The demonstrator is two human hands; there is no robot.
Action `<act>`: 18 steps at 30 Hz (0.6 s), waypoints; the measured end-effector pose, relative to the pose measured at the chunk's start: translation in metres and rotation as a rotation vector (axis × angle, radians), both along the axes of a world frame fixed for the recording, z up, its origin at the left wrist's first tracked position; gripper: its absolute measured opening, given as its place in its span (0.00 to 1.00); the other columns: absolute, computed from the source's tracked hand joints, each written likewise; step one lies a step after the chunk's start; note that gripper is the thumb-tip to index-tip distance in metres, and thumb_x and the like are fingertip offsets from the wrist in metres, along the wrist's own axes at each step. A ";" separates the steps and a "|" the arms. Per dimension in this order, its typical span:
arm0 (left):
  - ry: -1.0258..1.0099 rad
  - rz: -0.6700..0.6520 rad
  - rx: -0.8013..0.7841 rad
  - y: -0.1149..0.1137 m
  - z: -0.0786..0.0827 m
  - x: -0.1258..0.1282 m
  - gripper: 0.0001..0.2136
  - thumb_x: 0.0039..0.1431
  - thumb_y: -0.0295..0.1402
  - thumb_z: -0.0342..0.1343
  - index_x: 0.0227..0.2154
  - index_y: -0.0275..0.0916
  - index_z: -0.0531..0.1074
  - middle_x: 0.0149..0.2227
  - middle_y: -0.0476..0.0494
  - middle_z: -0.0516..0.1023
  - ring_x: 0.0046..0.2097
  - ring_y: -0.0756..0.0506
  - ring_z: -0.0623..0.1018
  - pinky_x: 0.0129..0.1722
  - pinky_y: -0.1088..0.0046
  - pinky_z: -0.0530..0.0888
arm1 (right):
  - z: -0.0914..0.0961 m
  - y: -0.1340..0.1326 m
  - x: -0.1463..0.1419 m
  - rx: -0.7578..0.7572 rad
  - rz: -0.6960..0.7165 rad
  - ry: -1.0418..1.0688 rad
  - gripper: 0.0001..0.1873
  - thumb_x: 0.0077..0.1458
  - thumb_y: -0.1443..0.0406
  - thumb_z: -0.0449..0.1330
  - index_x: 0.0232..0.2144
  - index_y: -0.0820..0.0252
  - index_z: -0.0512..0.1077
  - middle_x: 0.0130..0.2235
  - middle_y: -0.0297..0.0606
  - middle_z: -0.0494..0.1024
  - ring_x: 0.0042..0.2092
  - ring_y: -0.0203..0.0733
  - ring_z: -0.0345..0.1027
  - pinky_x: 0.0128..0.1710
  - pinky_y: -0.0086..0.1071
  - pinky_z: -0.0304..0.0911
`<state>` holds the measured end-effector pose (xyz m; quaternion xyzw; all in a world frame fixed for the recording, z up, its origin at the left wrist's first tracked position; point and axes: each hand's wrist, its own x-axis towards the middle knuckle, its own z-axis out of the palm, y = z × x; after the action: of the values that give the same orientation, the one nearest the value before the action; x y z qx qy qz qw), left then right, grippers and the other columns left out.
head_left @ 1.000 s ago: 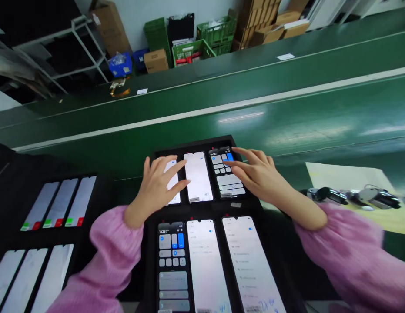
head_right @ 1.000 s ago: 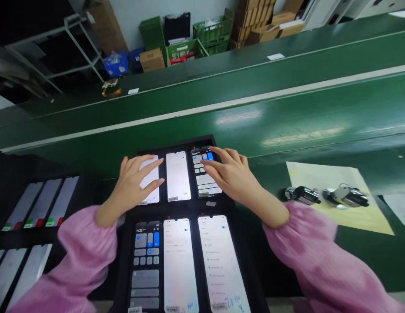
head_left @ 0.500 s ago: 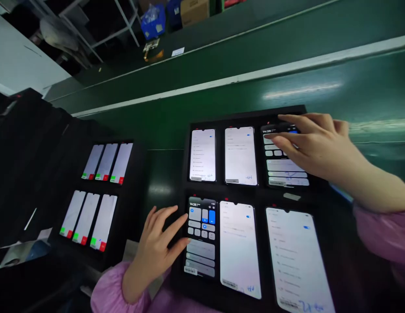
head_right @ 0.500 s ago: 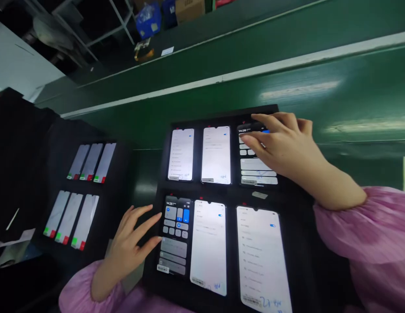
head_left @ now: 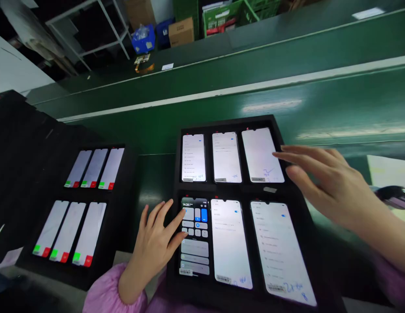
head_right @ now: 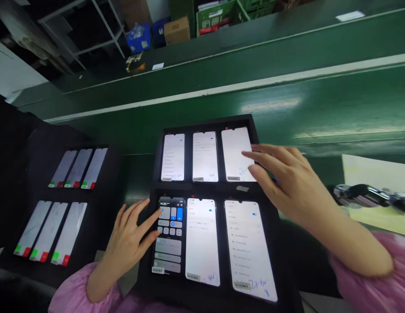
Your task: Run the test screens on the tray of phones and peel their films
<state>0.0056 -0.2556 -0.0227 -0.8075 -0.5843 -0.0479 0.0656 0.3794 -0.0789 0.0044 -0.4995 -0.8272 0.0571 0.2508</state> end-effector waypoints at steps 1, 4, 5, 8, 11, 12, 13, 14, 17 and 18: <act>0.001 -0.009 0.004 0.000 0.000 0.000 0.19 0.75 0.39 0.51 0.65 0.49 0.71 0.65 0.33 0.71 0.63 0.31 0.73 0.60 0.35 0.73 | 0.001 -0.016 0.009 -0.070 -0.031 0.016 0.30 0.71 0.45 0.44 0.58 0.50 0.76 0.55 0.49 0.80 0.56 0.58 0.75 0.58 0.55 0.70; 0.002 -0.028 0.026 0.002 0.000 -0.001 0.19 0.75 0.39 0.51 0.64 0.47 0.72 0.64 0.32 0.72 0.62 0.30 0.74 0.58 0.35 0.74 | -0.011 -0.062 0.035 -0.354 -0.244 0.072 0.32 0.63 0.40 0.51 0.62 0.43 0.72 0.51 0.50 0.81 0.50 0.61 0.78 0.49 0.53 0.76; 0.006 -0.030 0.033 0.002 0.001 0.000 0.19 0.75 0.38 0.50 0.64 0.47 0.72 0.64 0.32 0.72 0.62 0.30 0.74 0.58 0.36 0.75 | -0.019 -0.076 0.042 -0.451 -0.328 0.119 0.35 0.60 0.38 0.52 0.63 0.41 0.71 0.50 0.50 0.81 0.50 0.63 0.79 0.48 0.54 0.77; 0.020 -0.030 0.046 0.002 0.001 0.001 0.19 0.75 0.37 0.50 0.64 0.47 0.72 0.64 0.32 0.73 0.62 0.30 0.75 0.58 0.36 0.75 | -0.047 -0.115 0.048 -0.710 -0.531 0.395 0.40 0.49 0.32 0.55 0.60 0.34 0.74 0.54 0.49 0.81 0.59 0.68 0.75 0.59 0.56 0.72; 0.033 -0.030 0.052 0.002 0.001 0.002 0.18 0.75 0.36 0.50 0.63 0.46 0.73 0.64 0.32 0.73 0.61 0.30 0.75 0.57 0.36 0.75 | -0.063 -0.144 0.034 -0.920 -0.634 0.677 0.40 0.44 0.28 0.56 0.55 0.29 0.78 0.60 0.42 0.79 0.67 0.64 0.66 0.65 0.46 0.64; 0.035 -0.029 0.054 0.002 0.000 0.002 0.18 0.75 0.36 0.49 0.63 0.46 0.73 0.64 0.32 0.73 0.61 0.30 0.75 0.57 0.35 0.75 | -0.064 -0.150 0.028 -0.967 -0.651 0.738 0.41 0.44 0.27 0.56 0.55 0.30 0.78 0.61 0.41 0.79 0.68 0.64 0.65 0.65 0.45 0.63; 0.035 -0.029 0.058 0.003 0.000 0.002 0.18 0.75 0.36 0.49 0.63 0.46 0.73 0.64 0.32 0.73 0.61 0.30 0.76 0.57 0.34 0.75 | -0.065 -0.153 0.023 -0.990 -0.664 0.788 0.43 0.44 0.27 0.55 0.56 0.32 0.77 0.61 0.41 0.78 0.69 0.64 0.64 0.66 0.45 0.63; 0.031 -0.031 0.066 0.003 -0.001 0.001 0.18 0.75 0.37 0.49 0.63 0.46 0.73 0.64 0.32 0.73 0.61 0.30 0.76 0.57 0.33 0.74 | -0.064 -0.155 0.019 -0.993 -0.671 0.831 0.46 0.44 0.26 0.55 0.58 0.34 0.77 0.62 0.42 0.78 0.69 0.65 0.63 0.66 0.46 0.63; -0.003 -0.033 0.091 0.006 -0.003 0.000 0.19 0.76 0.38 0.49 0.65 0.46 0.70 0.63 0.33 0.74 0.60 0.31 0.76 0.58 0.28 0.72 | -0.065 -0.153 0.014 -0.956 -0.616 0.919 0.46 0.46 0.28 0.57 0.63 0.32 0.72 0.64 0.41 0.76 0.69 0.65 0.64 0.67 0.47 0.63; -0.018 -0.032 0.094 0.007 -0.003 -0.001 0.20 0.76 0.39 0.49 0.66 0.46 0.68 0.63 0.33 0.74 0.60 0.31 0.76 0.59 0.27 0.71 | -0.066 -0.152 0.014 -0.939 -0.597 0.931 0.44 0.47 0.29 0.57 0.63 0.31 0.72 0.65 0.39 0.75 0.68 0.64 0.64 0.66 0.46 0.63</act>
<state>0.0046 -0.2483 -0.0260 -0.8122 -0.5691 -0.0834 0.0974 0.3936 -0.2305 -0.0614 -0.6830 -0.3515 0.5420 0.3409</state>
